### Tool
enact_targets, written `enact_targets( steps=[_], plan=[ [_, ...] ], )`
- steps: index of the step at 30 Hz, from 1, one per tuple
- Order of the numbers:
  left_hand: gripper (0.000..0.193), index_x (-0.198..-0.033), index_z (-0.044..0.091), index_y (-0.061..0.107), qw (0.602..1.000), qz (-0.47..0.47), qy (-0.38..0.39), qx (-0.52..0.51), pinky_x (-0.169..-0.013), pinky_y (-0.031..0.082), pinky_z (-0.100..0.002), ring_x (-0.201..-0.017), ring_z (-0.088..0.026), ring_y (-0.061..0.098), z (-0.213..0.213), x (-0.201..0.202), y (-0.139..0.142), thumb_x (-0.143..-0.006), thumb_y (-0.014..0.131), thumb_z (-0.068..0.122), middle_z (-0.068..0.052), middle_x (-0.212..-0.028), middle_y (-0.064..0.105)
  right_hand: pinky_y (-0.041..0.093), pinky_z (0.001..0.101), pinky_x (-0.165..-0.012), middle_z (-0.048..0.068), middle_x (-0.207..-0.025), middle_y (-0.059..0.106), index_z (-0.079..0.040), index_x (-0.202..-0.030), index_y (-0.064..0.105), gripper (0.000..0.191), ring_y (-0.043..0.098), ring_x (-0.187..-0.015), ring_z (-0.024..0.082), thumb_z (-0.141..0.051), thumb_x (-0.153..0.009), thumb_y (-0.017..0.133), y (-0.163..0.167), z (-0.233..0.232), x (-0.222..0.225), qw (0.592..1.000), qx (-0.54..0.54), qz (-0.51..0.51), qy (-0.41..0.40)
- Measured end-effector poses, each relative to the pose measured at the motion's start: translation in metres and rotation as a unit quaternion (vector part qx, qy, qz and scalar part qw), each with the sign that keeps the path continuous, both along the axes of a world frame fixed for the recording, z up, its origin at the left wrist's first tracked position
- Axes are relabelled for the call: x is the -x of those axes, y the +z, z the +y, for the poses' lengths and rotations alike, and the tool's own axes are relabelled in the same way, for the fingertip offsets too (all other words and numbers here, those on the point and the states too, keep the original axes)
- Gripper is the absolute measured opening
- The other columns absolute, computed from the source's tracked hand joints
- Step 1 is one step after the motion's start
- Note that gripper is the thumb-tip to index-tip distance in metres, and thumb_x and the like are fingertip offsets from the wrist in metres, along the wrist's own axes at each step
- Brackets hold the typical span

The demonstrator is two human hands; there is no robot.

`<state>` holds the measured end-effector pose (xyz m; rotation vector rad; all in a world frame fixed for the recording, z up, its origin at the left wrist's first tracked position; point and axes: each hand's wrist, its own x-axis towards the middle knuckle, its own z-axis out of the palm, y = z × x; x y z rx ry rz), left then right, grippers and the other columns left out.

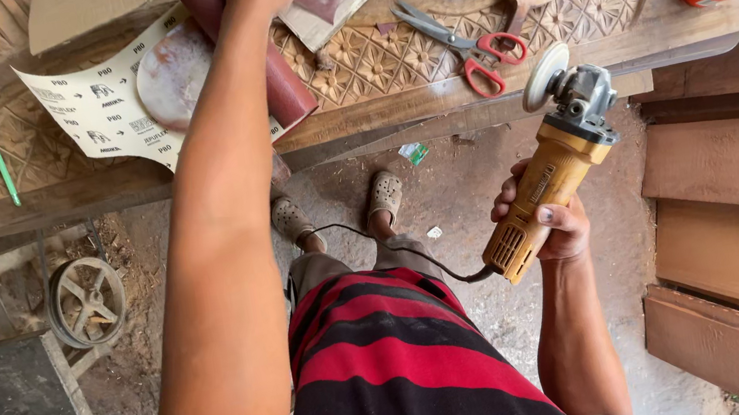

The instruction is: The person uses an angle grinder to smooth a sanding disc, then uses scissors to cut a circular piece of cardboard around the disc as a template. The person handles the cardboard, sanding disc, and scissors throughout the task.

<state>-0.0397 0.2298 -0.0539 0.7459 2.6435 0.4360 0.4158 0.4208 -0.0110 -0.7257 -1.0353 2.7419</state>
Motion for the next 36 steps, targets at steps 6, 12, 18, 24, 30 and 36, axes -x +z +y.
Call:
enact_targets(
  steps=[6,12,18,24,30,36],
  plan=[
    [0.017,-0.097,0.002,0.045,0.868,-0.211,0.11,-0.435,-0.09,0.063,-0.049,-0.124,-0.04,0.063,-0.011,-0.068,0.014,-0.096,0.062,0.005,-0.022,-0.119,0.061,0.058,0.0486,-0.084,0.017,-0.102,0.063,0.001,-0.138,0.047,0.083,0.068,-0.09,0.032,-0.018,-0.062,0.077,0.003,0.0,0.014,0.999,-0.04,-0.025,0.017],
    [0.035,-0.128,-0.001,0.056,0.764,-0.356,0.114,-0.527,-0.107,0.057,-0.05,-0.13,-0.043,0.057,-0.01,-0.197,0.031,-0.107,0.052,0.026,-0.03,-0.141,0.055,0.057,0.0434,-0.071,0.014,-0.09,0.063,0.002,-0.136,0.049,0.077,0.065,-0.074,0.028,-0.027,-0.071,0.078,-0.014,-0.011,0.015,0.98,0.158,0.117,0.01],
    [0.038,-0.137,0.009,0.066,0.835,-0.159,-0.001,-0.527,-0.126,0.047,-0.041,-0.152,-0.033,0.051,0.013,-0.242,0.047,-0.116,0.041,0.029,-0.015,-0.157,0.055,0.057,0.0412,-0.067,0.011,-0.087,0.063,0.001,-0.135,0.05,0.076,0.066,-0.074,0.027,-0.029,-0.072,0.078,-0.025,-0.016,0.023,0.95,0.247,0.185,0.05],
    [0.038,-0.143,0.002,0.058,0.86,-0.007,-0.067,-0.506,-0.125,0.046,-0.043,-0.148,-0.037,0.05,0.02,-0.266,0.063,-0.108,0.053,0.014,-0.018,-0.15,0.057,0.057,0.0403,-0.065,0.011,-0.089,0.063,0.001,-0.133,0.048,0.073,0.066,-0.073,0.027,-0.03,-0.074,0.077,-0.02,-0.027,0.033,0.944,0.247,0.209,0.067],
    [0.035,-0.141,0.001,0.059,0.857,0.035,-0.032,-0.513,-0.121,0.049,-0.044,-0.144,-0.039,0.053,0.023,-0.271,0.067,-0.108,0.055,0.011,-0.019,-0.146,0.057,0.056,0.0406,-0.064,0.011,-0.09,0.063,0.001,-0.134,0.047,0.074,0.066,-0.072,0.027,-0.03,-0.074,0.076,-0.013,-0.035,0.041,0.94,0.244,0.224,0.079],
    [0.033,-0.142,0.006,0.058,0.844,0.025,0.023,-0.536,-0.104,0.058,-0.038,-0.12,-0.028,0.065,0.019,-0.274,0.059,-0.111,0.05,0.015,-0.015,-0.136,0.061,0.056,0.0415,-0.066,0.011,-0.087,0.062,0.001,-0.135,0.047,0.075,0.065,-0.073,0.026,-0.031,-0.073,0.077,-0.014,-0.036,0.035,0.943,0.24,0.211,0.094]
  ],
)
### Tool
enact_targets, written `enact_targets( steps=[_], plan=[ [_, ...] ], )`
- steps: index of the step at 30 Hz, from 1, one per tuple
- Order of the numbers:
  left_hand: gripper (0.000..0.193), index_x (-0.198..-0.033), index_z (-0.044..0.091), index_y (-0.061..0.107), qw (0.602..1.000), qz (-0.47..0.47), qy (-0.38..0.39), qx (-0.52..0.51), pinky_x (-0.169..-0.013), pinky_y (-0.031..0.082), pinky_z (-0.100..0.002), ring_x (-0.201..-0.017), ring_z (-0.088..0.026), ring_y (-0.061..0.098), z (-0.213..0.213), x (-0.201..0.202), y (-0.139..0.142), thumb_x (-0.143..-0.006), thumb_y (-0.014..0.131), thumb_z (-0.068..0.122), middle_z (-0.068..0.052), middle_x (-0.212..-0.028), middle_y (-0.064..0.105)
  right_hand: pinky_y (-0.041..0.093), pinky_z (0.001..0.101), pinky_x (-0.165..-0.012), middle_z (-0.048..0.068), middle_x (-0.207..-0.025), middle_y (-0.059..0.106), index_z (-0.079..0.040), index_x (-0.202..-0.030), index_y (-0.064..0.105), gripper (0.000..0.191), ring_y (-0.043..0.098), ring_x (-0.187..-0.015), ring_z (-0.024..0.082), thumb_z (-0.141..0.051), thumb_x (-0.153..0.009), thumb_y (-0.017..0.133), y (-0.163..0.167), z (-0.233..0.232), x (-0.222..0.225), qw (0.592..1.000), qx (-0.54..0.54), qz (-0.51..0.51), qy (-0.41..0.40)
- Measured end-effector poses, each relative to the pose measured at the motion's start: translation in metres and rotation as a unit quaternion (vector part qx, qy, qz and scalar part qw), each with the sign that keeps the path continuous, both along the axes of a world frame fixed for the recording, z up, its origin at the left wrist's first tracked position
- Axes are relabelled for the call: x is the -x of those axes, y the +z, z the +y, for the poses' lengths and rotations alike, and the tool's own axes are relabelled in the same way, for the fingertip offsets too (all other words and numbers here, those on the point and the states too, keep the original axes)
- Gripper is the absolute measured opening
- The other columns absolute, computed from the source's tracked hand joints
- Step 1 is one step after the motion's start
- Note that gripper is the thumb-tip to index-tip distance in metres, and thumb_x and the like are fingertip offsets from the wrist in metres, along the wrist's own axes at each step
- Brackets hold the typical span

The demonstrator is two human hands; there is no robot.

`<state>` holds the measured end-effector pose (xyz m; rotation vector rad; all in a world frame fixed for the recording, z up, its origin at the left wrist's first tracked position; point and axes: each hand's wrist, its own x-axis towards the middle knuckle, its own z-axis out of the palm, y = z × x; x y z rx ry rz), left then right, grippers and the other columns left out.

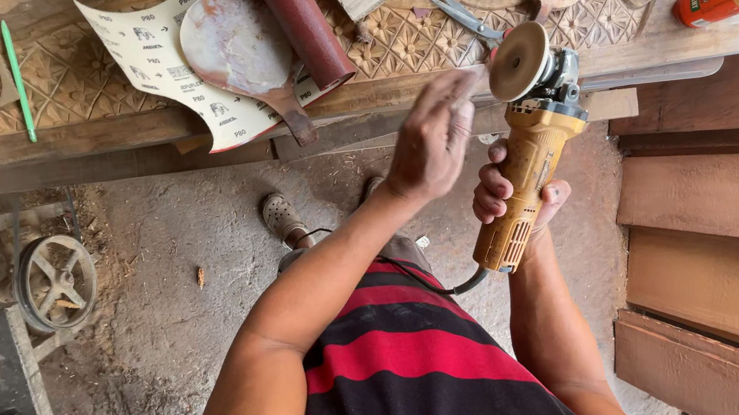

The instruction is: The person uses an angle grinder to smooth a sanding disc, then uses scissors to cut a circular piece of cardboard around the disc as a template. The person handles the cardboard, sanding disc, and scissors throughout the task.

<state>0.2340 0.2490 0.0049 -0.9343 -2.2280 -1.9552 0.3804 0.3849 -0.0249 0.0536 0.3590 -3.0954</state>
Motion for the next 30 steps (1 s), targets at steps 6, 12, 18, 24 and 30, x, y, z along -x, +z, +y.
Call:
enact_targets(
  steps=[6,12,18,24,30],
  plan=[
    [0.035,-0.141,0.009,0.06,0.982,0.095,0.1,0.132,-0.085,0.059,-0.036,-0.094,-0.023,0.062,-0.023,0.031,-0.038,-0.107,0.06,0.016,-0.011,-0.112,0.061,0.056,0.041,-0.069,0.011,-0.087,0.062,0.003,-0.131,0.05,0.071,0.065,-0.074,0.026,-0.03,-0.074,0.076,-0.003,0.007,-0.005,1.0,-0.002,-0.004,0.0],
    [0.052,-0.146,0.019,0.055,0.926,0.275,0.125,0.228,-0.09,0.057,-0.039,-0.102,-0.023,0.059,-0.006,0.096,-0.077,-0.098,0.072,0.011,-0.008,-0.118,0.061,0.056,0.0414,-0.071,0.011,-0.088,0.063,0.001,-0.131,0.05,0.072,0.065,-0.073,0.025,-0.029,-0.072,0.077,0.006,0.003,0.004,1.0,-0.022,0.0,-0.009],
    [0.08,-0.151,0.009,0.043,0.949,0.161,0.051,0.267,-0.094,0.056,-0.044,-0.106,-0.028,0.063,-0.014,0.076,-0.06,-0.081,0.077,0.027,-0.012,-0.119,0.064,0.057,0.0447,-0.071,0.012,-0.092,0.063,-0.001,-0.134,0.051,0.072,0.066,-0.077,0.028,-0.031,-0.076,0.079,0.009,0.003,0.012,0.999,-0.034,0.007,-0.031],
    [0.099,-0.151,-0.003,0.035,0.893,-0.36,-0.25,0.1,-0.106,0.05,-0.044,-0.123,-0.031,0.066,-0.052,-0.035,-0.004,-0.085,0.076,0.06,-0.019,-0.127,0.071,0.057,0.0458,-0.084,0.012,-0.095,0.064,-0.003,-0.136,0.052,0.068,0.067,-0.084,0.026,-0.027,-0.078,0.079,0.004,-0.003,0.036,0.992,-0.105,-0.003,-0.069],
    [0.075,-0.12,0.003,0.069,0.895,-0.323,-0.171,0.255,-0.083,0.061,-0.04,-0.093,-0.029,0.077,-0.054,-0.047,0.013,-0.069,0.085,0.056,-0.017,-0.098,0.077,0.053,0.0461,-0.108,0.012,-0.11,0.064,-0.004,-0.134,0.052,0.07,0.065,-0.108,0.029,-0.021,-0.073,0.082,0.022,-0.044,0.058,0.99,-0.137,0.004,-0.026]
  ],
)
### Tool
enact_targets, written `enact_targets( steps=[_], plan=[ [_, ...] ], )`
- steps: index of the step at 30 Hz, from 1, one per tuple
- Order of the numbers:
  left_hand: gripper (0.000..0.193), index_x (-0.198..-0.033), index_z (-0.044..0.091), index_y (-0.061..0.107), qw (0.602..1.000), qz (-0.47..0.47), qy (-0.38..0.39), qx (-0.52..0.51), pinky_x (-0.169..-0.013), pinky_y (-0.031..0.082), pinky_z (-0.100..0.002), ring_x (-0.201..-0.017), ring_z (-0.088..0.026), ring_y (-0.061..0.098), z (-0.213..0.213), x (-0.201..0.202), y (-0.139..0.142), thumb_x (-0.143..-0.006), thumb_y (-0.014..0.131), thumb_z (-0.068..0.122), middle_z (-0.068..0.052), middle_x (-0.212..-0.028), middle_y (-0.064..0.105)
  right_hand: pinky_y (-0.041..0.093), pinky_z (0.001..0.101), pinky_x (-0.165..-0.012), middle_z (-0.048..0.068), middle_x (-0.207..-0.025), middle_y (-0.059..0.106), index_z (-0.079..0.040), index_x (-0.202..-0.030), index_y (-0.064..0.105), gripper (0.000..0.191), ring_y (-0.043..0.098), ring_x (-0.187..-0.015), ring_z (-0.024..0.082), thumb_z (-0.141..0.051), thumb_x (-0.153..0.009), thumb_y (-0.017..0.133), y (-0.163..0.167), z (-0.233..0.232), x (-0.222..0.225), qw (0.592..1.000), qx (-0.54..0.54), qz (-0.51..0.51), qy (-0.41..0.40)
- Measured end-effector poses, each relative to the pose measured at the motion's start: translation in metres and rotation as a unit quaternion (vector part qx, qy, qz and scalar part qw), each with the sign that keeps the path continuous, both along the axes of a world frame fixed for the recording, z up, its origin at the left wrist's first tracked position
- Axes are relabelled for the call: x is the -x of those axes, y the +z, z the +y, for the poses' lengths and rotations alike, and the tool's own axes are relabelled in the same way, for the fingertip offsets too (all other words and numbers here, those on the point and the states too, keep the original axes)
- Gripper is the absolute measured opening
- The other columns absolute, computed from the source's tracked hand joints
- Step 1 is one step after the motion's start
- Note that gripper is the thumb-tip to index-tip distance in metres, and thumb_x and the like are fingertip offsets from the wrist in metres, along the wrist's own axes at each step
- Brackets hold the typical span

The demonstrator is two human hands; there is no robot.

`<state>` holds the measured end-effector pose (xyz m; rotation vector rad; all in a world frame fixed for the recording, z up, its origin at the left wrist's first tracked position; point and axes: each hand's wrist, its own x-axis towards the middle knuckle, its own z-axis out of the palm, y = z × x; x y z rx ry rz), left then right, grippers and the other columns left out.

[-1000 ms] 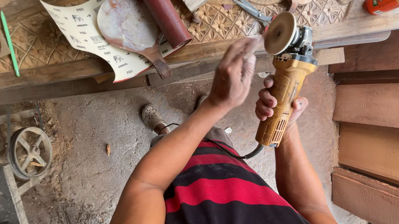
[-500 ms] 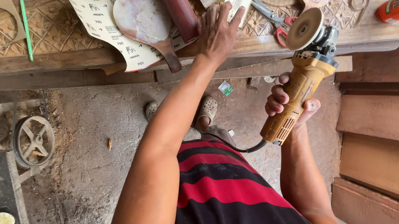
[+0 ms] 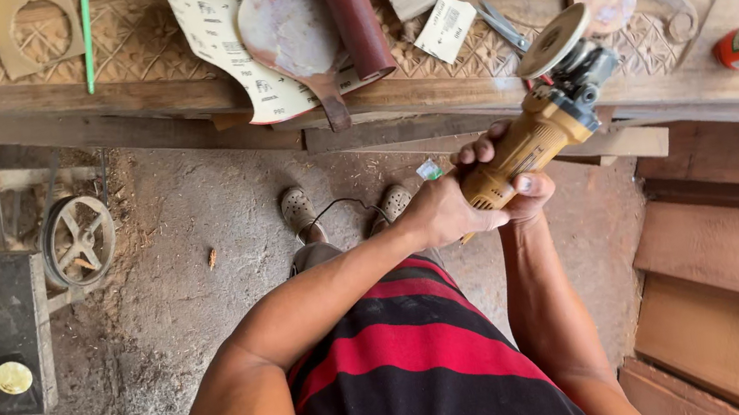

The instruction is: The person uses an angle grinder to smooth a sanding disc, then uses scissors to cut a circular piece of cardboard around the disc as a template. The person handles the cardboard, sanding disc, and scissors throughout the task.

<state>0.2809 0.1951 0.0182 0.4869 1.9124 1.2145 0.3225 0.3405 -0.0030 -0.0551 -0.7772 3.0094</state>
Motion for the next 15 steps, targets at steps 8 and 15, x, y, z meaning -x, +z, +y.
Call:
enact_targets(
  steps=[8,15],
  plan=[
    [0.056,-0.116,0.002,0.061,0.964,0.207,0.15,0.066,-0.08,0.059,-0.053,-0.09,-0.042,0.073,-0.045,0.004,0.003,-0.075,0.081,0.034,-0.024,-0.101,0.075,0.047,0.054,-0.105,0.014,-0.109,0.062,-0.005,-0.128,0.05,0.063,0.063,-0.105,0.032,-0.019,-0.074,0.08,0.003,-0.039,0.033,0.991,-0.103,-0.084,-0.034],
    [0.081,-0.127,-0.004,0.052,0.994,0.072,0.076,0.042,-0.083,0.058,-0.047,-0.095,-0.041,0.072,-0.072,0.035,0.013,-0.064,0.086,0.035,-0.027,-0.102,0.072,0.043,0.0537,-0.121,0.013,-0.108,0.062,-0.004,-0.129,0.051,0.067,0.063,-0.104,0.03,-0.019,-0.071,0.082,-0.01,-0.056,0.047,0.996,-0.057,-0.059,0.039]
  ],
)
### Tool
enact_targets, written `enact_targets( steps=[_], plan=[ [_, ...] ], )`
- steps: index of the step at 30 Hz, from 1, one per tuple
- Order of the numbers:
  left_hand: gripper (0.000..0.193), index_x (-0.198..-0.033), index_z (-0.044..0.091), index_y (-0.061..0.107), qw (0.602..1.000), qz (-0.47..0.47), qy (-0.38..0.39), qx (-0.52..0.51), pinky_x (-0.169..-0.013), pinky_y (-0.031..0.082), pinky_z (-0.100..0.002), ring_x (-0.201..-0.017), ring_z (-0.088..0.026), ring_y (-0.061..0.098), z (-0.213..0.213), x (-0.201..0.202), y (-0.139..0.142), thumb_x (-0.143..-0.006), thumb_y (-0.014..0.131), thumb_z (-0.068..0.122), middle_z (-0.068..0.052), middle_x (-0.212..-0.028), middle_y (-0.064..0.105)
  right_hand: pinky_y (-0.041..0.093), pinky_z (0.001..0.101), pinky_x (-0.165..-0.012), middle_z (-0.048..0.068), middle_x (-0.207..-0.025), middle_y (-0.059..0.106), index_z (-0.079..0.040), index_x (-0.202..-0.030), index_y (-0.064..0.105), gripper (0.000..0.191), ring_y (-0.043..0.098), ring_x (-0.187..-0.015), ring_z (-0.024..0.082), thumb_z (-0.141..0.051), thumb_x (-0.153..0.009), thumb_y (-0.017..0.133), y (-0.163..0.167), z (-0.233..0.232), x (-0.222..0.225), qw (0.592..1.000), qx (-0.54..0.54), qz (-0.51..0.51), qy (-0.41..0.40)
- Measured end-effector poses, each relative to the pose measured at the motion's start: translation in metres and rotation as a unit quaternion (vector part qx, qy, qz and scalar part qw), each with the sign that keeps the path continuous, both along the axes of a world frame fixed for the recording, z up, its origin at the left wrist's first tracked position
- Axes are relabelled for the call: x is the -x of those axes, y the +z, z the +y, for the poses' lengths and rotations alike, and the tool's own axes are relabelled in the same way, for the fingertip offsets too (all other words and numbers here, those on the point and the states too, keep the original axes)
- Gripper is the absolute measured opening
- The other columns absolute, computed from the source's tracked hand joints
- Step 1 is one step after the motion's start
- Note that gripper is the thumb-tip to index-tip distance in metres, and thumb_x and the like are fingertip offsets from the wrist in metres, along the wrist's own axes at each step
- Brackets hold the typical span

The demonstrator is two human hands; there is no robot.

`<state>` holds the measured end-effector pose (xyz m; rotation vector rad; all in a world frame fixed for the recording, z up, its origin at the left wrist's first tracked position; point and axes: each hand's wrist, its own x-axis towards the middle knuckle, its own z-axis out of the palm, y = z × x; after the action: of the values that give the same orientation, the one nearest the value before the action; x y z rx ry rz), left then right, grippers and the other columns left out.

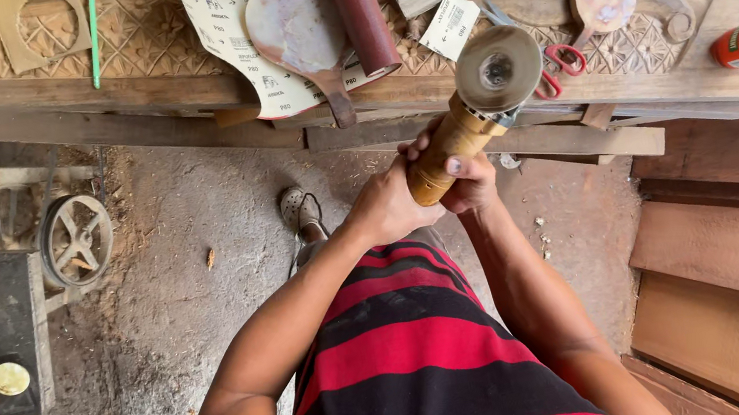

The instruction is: The person uses an angle grinder to smooth a sanding disc, then uses scissors to cut a circular piece of cardboard around the disc as a template. The person handles the cardboard, sanding disc, and scissors throughout the task.

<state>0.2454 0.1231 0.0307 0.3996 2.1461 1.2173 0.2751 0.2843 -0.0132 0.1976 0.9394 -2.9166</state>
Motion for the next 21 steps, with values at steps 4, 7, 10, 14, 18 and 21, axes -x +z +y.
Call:
enact_targets(
  steps=[4,7,10,14,18,21],
  plan=[
    [0.073,-0.126,-0.003,0.056,0.999,-0.015,-0.012,-0.029,-0.087,0.059,-0.043,-0.098,-0.037,0.074,-0.005,0.006,-0.005,-0.068,0.083,0.033,-0.024,-0.105,0.073,0.044,0.0551,-0.121,0.014,-0.108,0.063,-0.001,-0.129,0.051,0.066,0.064,-0.103,0.03,-0.019,-0.073,0.081,0.003,-0.005,0.006,0.999,-0.032,0.008,0.014],
    [0.073,-0.126,-0.001,0.057,0.998,-0.018,-0.035,-0.044,-0.087,0.06,-0.041,-0.097,-0.035,0.075,-0.001,0.007,-0.007,-0.067,0.082,0.034,-0.022,-0.105,0.074,0.044,0.0548,-0.12,0.014,-0.109,0.063,-0.001,-0.13,0.051,0.065,0.065,-0.103,0.03,-0.018,-0.075,0.081,0.008,-0.002,0.005,0.998,-0.052,0.019,0.008],
    [0.075,-0.128,0.001,0.057,0.999,-0.013,-0.041,-0.014,-0.086,0.059,-0.041,-0.096,-0.035,0.075,0.01,0.008,-0.005,-0.066,0.082,0.034,-0.021,-0.106,0.075,0.045,0.0565,-0.12,0.014,-0.109,0.064,-0.003,-0.131,0.05,0.065,0.066,-0.105,0.031,-0.017,-0.076,0.081,0.015,0.008,0.002,0.998,-0.058,0.019,-0.015],
    [0.074,-0.128,0.001,0.057,0.997,-0.008,-0.063,-0.036,-0.088,0.059,-0.041,-0.099,-0.033,0.074,0.03,0.009,0.001,-0.066,0.081,0.033,-0.02,-0.107,0.074,0.044,0.0564,-0.122,0.014,-0.112,0.064,-0.003,-0.134,0.05,0.065,0.066,-0.105,0.031,-0.017,-0.079,0.083,0.026,0.023,-0.004,0.997,-0.053,0.023,-0.046],
    [0.072,-0.128,0.001,0.057,0.99,-0.004,-0.103,-0.098,-0.089,0.058,-0.04,-0.101,-0.032,0.073,0.049,0.015,0.002,-0.067,0.081,0.031,-0.019,-0.109,0.073,0.044,0.0583,-0.123,0.014,-0.115,0.065,-0.003,-0.135,0.051,0.065,0.065,-0.109,0.033,-0.019,-0.081,0.084,0.039,0.041,-0.004,0.996,-0.056,0.047,-0.049],
    [0.071,-0.129,0.001,0.057,0.978,-0.007,-0.133,-0.16,-0.09,0.058,-0.039,-0.103,-0.031,0.072,0.063,0.02,0.001,-0.067,0.08,0.029,-0.018,-0.11,0.073,0.042,0.0571,-0.121,0.014,-0.127,0.066,-0.008,-0.134,0.048,0.072,0.063,-0.125,0.036,-0.021,-0.074,0.086,0.046,0.054,-0.006,0.997,-0.051,0.045,-0.045]
  ],
)
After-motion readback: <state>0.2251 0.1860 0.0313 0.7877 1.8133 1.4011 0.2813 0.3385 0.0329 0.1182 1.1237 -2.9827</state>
